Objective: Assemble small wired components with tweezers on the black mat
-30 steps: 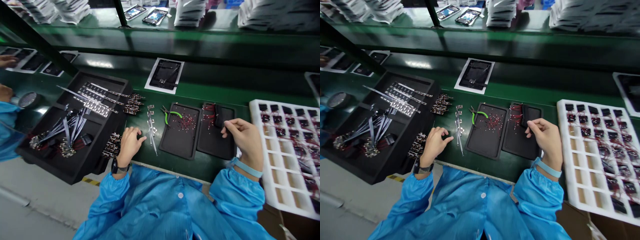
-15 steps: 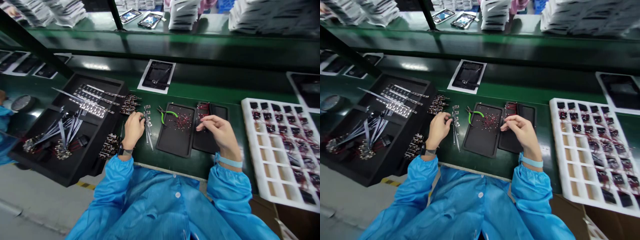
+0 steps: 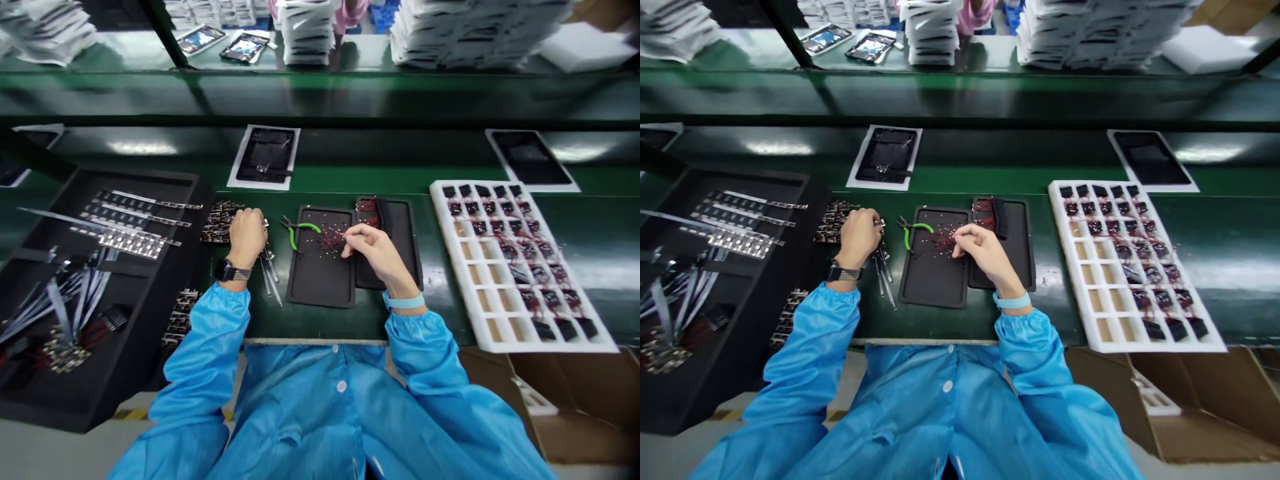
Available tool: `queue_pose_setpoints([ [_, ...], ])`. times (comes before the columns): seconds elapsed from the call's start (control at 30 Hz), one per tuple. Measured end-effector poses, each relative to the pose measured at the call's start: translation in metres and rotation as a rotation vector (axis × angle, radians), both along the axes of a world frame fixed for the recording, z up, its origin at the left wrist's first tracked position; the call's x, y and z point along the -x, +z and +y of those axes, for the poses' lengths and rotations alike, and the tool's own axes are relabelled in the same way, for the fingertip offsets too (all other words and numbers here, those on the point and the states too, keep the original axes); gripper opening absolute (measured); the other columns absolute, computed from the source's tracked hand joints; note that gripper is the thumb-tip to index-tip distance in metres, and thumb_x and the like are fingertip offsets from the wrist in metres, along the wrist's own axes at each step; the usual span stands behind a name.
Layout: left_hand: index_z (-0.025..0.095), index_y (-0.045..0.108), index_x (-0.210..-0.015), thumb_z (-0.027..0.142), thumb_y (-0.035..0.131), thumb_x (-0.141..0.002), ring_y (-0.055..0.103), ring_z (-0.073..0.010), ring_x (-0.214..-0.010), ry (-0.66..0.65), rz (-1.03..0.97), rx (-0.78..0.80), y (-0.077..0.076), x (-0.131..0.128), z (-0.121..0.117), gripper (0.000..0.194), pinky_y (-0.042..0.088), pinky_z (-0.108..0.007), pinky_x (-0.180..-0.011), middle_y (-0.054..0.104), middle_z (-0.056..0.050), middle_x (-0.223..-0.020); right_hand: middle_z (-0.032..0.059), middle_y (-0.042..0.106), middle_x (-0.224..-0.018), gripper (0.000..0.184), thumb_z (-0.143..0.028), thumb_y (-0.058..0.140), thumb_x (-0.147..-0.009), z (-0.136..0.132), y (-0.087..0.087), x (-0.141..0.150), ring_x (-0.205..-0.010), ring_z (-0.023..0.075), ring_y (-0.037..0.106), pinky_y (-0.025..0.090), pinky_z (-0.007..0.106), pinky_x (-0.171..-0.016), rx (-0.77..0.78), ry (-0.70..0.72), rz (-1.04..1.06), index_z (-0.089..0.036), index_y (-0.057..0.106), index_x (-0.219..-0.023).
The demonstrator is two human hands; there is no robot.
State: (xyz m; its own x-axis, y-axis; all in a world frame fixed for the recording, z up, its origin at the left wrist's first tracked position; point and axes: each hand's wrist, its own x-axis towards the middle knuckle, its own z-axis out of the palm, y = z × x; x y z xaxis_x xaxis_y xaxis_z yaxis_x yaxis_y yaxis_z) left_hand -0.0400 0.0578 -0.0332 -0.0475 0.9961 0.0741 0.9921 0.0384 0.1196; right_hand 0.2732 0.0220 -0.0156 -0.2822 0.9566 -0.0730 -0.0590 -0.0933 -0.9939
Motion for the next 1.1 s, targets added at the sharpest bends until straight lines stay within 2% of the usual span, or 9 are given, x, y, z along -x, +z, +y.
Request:
queue_pose_setpoints([
  [0.13,0.017,0.070,-0.105,0.016,0.055,-0.086,0.063,-0.0374,-0.102,0.019,-0.069,-0.027,0.013,-0.001,-0.005,0.023,0.049,-0.048,-0.088,0.073,-0.017,-0.100,-0.0062,0.057,-0.053,0.030,-0.045,0.082,-0.083,0.000,-0.003,0.003,-0.049,0.0093,0.048,0.040,0.024,-0.053,0.010,-0.049,0.028,-0.018,0.070,-0.089],
  [0.23,0.020,0.072,-0.099,0.020,0.058,-0.088,0.065,-0.0352,-0.097,0.016,-0.142,-0.084,0.041,-0.002,-0.029,0.017,0.051,-0.047,-0.084,0.074,-0.013,-0.094,-0.0109,0.043,-0.043,0.031,-0.046,0.082,-0.083,-0.003,-0.003,0.004,-0.039,0.0069,0.034,0.026,0.023,-0.044,0.022,-0.055,0.008,-0.018,0.070,-0.088],
  [0.3,0.022,0.073,-0.094,0.025,0.063,-0.088,0.067,-0.0308,-0.087,0.015,-0.233,-0.157,0.069,-0.003,-0.055,0.012,0.052,-0.044,-0.079,0.074,-0.008,-0.089,-0.0101,0.046,-0.042,0.030,-0.046,0.080,-0.085,-0.005,-0.001,0.005,-0.036,0.0064,0.033,0.023,0.023,-0.041,0.012,-0.042,-0.037,-0.018,0.071,-0.090],
  [0.4,0.027,0.075,-0.096,0.030,0.073,-0.085,0.065,-0.0236,-0.072,0.078,-0.452,-0.345,0.113,-0.007,-0.097,0.011,0.053,-0.039,-0.072,0.072,-0.001,-0.082,-0.0041,0.062,-0.052,0.030,-0.046,0.079,-0.086,-0.008,0.002,0.005,-0.036,0.0059,0.038,0.025,0.023,-0.039,-0.001,-0.041,-0.075,-0.017,0.073,-0.090],
  [0.5,0.027,0.077,-0.095,0.028,0.084,-0.078,0.069,-0.0212,-0.076,0.163,-0.744,-0.518,0.134,-0.019,-0.117,0.019,0.055,-0.035,-0.071,0.074,0.000,-0.084,0.0015,0.072,-0.069,0.030,-0.046,0.080,-0.085,-0.008,0.003,0.007,-0.040,0.0076,0.050,0.035,0.024,-0.041,-0.013,-0.027,-0.052,-0.017,0.073,-0.088],
  [0.6,0.021,0.072,-0.091,0.021,0.089,-0.071,0.072,-0.0191,-0.077,0.153,-1.216,-0.495,0.115,-0.039,-0.105,0.026,0.058,-0.031,-0.071,0.075,-0.001,-0.084,0.0018,0.071,-0.072,0.030,-0.045,0.081,-0.084,-0.008,-0.001,0.010,-0.046,0.0104,0.058,0.043,0.025,-0.047,-0.027,0.002,-0.043,-0.016,0.073,-0.085],
  [0.73,0.018,0.068,-0.090,0.022,0.089,-0.068,0.068,-0.0136,-0.072,0.070,-1.711,-0.087,0.062,-0.071,-0.067,0.031,0.056,-0.026,-0.069,0.072,-0.001,-0.083,-0.0006,0.064,-0.067,0.029,-0.044,0.082,-0.083,-0.010,-0.004,0.015,-0.050,0.0093,0.051,0.038,0.024,-0.048,-0.068,-0.020,-0.121,-0.016,0.076,-0.085],
  [0.87,0.016,0.066,-0.084,0.022,0.091,-0.064,0.063,-0.0101,-0.067,0.068,-1.874,0.141,0.033,-0.097,-0.047,0.032,0.050,-0.022,-0.062,0.071,-0.001,-0.082,-0.0005,0.063,-0.065,0.028,-0.045,0.082,-0.083,-0.011,-0.003,0.018,-0.051,0.0088,0.044,0.032,0.025,-0.047,-0.088,-0.062,-0.151,-0.017,0.077,-0.084],
  [1.1,0.016,0.061,-0.080,0.026,0.093,-0.063,0.062,-0.0094,-0.062,0.053,-1.909,0.258,0.017,-0.111,-0.042,0.037,0.051,-0.025,-0.064,0.068,0.000,-0.078,0.0021,0.067,-0.070,0.033,-0.051,0.081,-0.084,-0.011,0.002,0.019,-0.057,0.0122,0.050,0.037,0.026,-0.052,-0.109,-0.077,-0.205,-0.018,0.077,-0.085],
])
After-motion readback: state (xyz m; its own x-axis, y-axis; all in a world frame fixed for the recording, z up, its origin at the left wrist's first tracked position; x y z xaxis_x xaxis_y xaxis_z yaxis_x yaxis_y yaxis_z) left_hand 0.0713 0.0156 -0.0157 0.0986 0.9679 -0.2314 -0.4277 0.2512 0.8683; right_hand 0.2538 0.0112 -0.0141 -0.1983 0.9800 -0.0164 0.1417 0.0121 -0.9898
